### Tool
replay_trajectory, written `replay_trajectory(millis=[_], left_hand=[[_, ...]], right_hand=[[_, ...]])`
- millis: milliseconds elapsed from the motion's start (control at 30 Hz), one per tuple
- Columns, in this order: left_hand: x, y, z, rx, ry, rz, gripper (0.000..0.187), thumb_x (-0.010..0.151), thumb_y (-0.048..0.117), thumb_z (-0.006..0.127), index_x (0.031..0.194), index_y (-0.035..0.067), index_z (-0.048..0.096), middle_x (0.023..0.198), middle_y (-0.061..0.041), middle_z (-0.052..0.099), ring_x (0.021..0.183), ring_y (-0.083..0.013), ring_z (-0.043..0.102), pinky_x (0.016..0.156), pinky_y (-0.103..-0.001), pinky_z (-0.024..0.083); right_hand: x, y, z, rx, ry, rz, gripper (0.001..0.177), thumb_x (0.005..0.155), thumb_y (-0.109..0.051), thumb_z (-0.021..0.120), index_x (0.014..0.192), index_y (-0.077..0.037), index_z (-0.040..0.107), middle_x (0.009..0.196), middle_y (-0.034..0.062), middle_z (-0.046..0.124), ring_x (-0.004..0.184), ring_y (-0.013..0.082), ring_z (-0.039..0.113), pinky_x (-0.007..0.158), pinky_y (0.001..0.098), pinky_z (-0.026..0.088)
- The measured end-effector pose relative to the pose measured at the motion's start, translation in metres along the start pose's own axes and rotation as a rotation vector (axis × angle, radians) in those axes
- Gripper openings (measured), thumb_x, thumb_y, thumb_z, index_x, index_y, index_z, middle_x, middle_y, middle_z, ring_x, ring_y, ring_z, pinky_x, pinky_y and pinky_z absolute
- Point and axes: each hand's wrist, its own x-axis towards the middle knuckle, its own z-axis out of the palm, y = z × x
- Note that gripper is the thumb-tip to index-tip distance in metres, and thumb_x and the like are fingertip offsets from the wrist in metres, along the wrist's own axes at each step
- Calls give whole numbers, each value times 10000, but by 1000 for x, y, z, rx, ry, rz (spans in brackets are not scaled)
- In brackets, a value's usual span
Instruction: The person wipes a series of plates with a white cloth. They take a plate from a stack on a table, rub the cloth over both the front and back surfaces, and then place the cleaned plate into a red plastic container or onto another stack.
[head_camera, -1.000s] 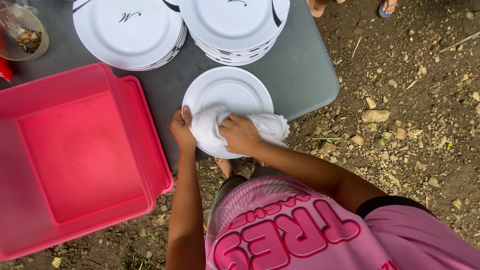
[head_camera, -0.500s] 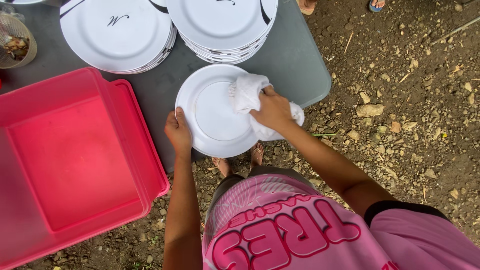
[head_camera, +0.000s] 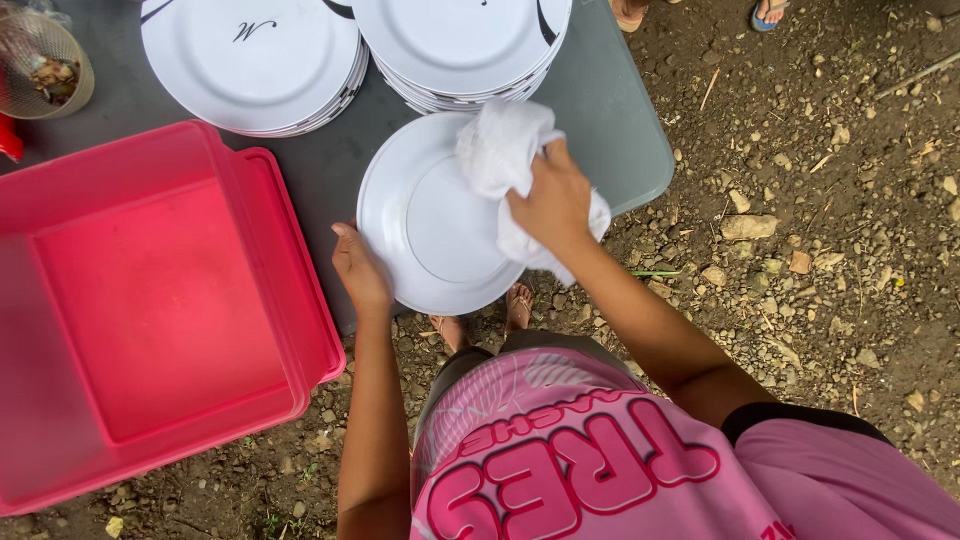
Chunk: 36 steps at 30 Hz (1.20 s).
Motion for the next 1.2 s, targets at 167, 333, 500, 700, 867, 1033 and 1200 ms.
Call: replay_trajectory(millis=[167,333,500,700,867,1033,1200], left_hand=[[-12,30,17,89,-37,-80,751,1078,652,250,726,27,471,676,18,423,665,-100,382,598,-316,364],[-13,46,32,-33,-137,-1,954,1009,724,163,1046,-61,705,904,-21,687,860,-139,594,859,-310,480],[-12,44,27,14,-126,16,1014,997,740,76,1076,-60,692,899,-44,575,878,-173,500,862,-320,425],[-19,48,25,148,-114,-16,1057,1009,738,25,1024,-57,721,870,-77,570,856,-194,489,929,-341,423],[-8,37,33,-109,-150,-49,980,981,711,51,1135,-22,683,1080,-88,676,1027,-190,576,1044,-331,427],[-3,27,32,-373,-124,-136,891,936,702,140,1242,12,613,1216,-72,689,1163,-175,618,1094,-308,462],[-14,47,25,23,-171,36,1071,1005,761,63,1055,-75,731,870,-74,672,849,-163,571,852,-281,456]], right_hand=[[36,-21,-14,-109,34,-41,384,750,-262,845,981,17,714,1165,194,555,994,378,618,773,486,535],[-21,-90,-8,-64,13,-418,363,529,-243,851,800,-38,722,1060,148,547,1029,346,569,718,468,510],[-14,-88,-11,-49,52,-450,346,494,-189,855,786,-59,721,1096,121,577,1043,319,586,728,433,520],[34,-56,-28,-155,311,-242,374,614,-180,901,938,-58,760,1158,90,579,1062,286,584,782,403,535],[-21,-96,-21,-113,141,-453,383,463,-227,853,781,-51,731,1055,160,555,981,336,572,699,451,514],[-19,-89,-22,-71,126,-508,329,498,-185,823,781,-50,723,1130,147,577,1014,322,581,704,418,524],[30,-54,-35,-127,233,-233,326,601,-168,860,862,-19,732,1131,131,577,1007,313,583,733,432,526]])
